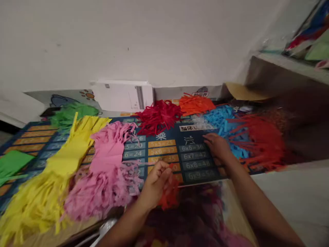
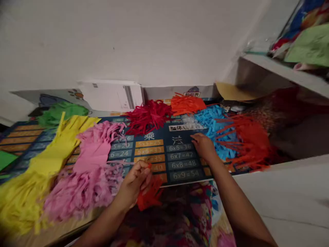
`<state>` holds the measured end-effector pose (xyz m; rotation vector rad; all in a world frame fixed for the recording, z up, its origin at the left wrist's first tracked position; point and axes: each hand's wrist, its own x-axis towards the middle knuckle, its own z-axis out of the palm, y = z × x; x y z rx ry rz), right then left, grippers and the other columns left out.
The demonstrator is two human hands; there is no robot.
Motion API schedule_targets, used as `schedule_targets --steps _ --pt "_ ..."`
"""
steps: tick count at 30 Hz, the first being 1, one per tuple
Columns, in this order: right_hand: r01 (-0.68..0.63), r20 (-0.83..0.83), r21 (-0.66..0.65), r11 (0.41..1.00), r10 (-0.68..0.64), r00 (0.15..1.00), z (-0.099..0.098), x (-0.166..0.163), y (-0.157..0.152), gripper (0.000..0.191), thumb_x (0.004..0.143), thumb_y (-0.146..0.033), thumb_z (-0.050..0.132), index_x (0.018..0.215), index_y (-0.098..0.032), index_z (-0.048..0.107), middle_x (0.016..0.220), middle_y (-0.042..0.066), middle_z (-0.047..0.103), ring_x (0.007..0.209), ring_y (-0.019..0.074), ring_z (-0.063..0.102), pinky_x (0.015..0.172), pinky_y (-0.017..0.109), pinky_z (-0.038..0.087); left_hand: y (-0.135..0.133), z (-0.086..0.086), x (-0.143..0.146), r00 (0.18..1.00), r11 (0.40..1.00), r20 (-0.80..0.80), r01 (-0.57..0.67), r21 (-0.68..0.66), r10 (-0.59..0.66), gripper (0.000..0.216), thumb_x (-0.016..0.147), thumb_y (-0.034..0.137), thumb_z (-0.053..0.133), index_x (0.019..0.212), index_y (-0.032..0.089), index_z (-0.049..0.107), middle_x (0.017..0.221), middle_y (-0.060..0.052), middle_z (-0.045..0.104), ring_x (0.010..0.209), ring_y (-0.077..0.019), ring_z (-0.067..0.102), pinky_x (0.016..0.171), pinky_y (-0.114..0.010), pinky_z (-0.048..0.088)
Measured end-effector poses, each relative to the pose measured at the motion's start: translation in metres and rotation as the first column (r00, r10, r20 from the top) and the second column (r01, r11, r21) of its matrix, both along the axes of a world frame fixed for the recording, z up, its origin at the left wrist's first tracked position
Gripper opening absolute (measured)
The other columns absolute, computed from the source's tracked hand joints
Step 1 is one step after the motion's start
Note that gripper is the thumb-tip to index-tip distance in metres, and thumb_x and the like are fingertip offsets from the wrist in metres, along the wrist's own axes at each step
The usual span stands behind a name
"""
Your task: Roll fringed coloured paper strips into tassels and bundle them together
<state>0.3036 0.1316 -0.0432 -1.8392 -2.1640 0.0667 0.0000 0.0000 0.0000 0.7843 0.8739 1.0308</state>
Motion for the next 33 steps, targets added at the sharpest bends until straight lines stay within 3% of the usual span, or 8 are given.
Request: schedule_targets --steps 5,9,13,16,20,25,28,33 --pt "0.023 -0.008 0.046 0.999 -0.023 1.0 0.001 -0.01 0.004 0.02 0.087 -0.012 0.059 0.092 -0.018 0.077 0.096 0.009 0.075 0.087 0.021 0.069 0.08 0.031 0.053 0.013 -0.004 0.003 0.996 0.999 -0.074 -0.043 0.022 0.045 0.048 0.078 0.061 0.07 0.077 0.02 0.046 0.053 0.011 0.043 0.041 -0.0031 0.027 0.039 -0.015 0.022" --pt "-0.048 -0.165 0.133 0.99 0.07 0.984 0.023 -0.047 -0.029 0.021 0.094 -0.026 0.054 0.096 -0.021 0.075 0.1 0.009 0.073 0.094 0.0229 0.067 0.083 0.035 0.053 0.012 -0.004 0.0 0.988 0.995 -0.147 -0.033 0.089 0.046 0.044 0.082 0.059 0.066 0.077 0.019 0.051 0.054 0.007 0.05 0.041 -0.0045 0.032 0.041 -0.017 0.025" --pt "-0.337 -0.61 0.105 0.935 0.329 0.721 0.043 -0.099 -0.076 0.015 0.09 -0.034 0.064 0.089 -0.027 0.077 0.097 0.004 0.072 0.091 0.0198 0.068 0.08 0.031 0.054 0.008 -0.001 -0.004 0.914 0.957 -0.379 -0.033 0.29 0.146 0.03 0.09 0.043 0.06 0.078 0.017 0.061 0.06 0.002 0.059 0.051 -0.0086 0.048 0.053 -0.02 0.038" --pt "-0.361 -0.781 0.017 0.932 0.238 0.577 0.045 -0.122 -0.099 0.013 0.088 -0.031 0.066 0.094 -0.029 0.078 0.102 0.002 0.073 0.092 0.0182 0.069 0.076 0.027 0.055 0.004 0.002 -0.006 0.818 0.9 -0.508 -0.026 0.436 0.27 0.02 0.09 0.031 0.061 0.079 0.017 0.069 0.07 -0.002 0.068 0.065 -0.0125 0.059 0.064 -0.023 0.045" --pt "-0.271 -0.85 -0.056 0.961 0.097 0.518 0.041 -0.13 -0.111 0.011 0.085 -0.032 0.069 0.089 -0.029 0.078 0.092 0.001 0.074 0.087 0.0181 0.069 0.078 0.028 0.054 0.0 0.005 -0.01 0.773 0.858 -0.546 0.006 0.514 0.322 0.017 0.09 0.027 0.06 0.084 0.018 0.073 0.08 -0.004 0.075 0.073 -0.0149 0.067 0.071 -0.024 0.05" --pt "-0.217 -0.897 -0.22 0.951 -0.11 0.427 0.041 -0.134 -0.118 0.019 0.076 -0.038 0.076 0.088 -0.023 0.073 0.084 0.003 0.075 0.075 0.0192 0.069 0.067 0.028 0.055 -0.003 0.005 -0.012 0.741 0.824 -0.565 0.028 0.566 0.362 0.016 0.091 0.023 0.061 0.084 0.019 0.074 0.082 -0.004 0.077 0.076 -0.0156 0.069 0.074 -0.024 0.051" --pt "-0.22 -0.903 -0.211 0.952 -0.104 0.417 0.039 -0.135 -0.12 0.02 0.076 -0.039 0.076 0.085 -0.021 0.071 0.082 0.004 0.074 0.075 0.0196 0.069 0.068 0.029 0.055 -0.004 0.005 -0.013 0.724 0.801 -0.596 0.1 0.59 0.348 0.015 0.092 0.021 0.061 0.088 0.019 0.075 0.084 -0.003 0.078 0.077 -0.0153 0.07 0.075 -0.025 0.052" --pt "-0.221 -0.828 -0.145 0.964 0.004 0.561 0.037 -0.131 -0.122 0.015 0.081 -0.037 0.071 0.085 -0.023 0.071 0.082 0.003 0.073 0.074 0.019 0.068 0.07 0.03 0.054 -0.005 0.007 -0.018 0.6 0.704 -0.69 0.279 0.654 0.404 0.017 0.096 0.023 0.057 0.094 0.018 0.073 0.086 -0.005 0.077 0.079 -0.0176 0.07 0.073 -0.027 0.052"
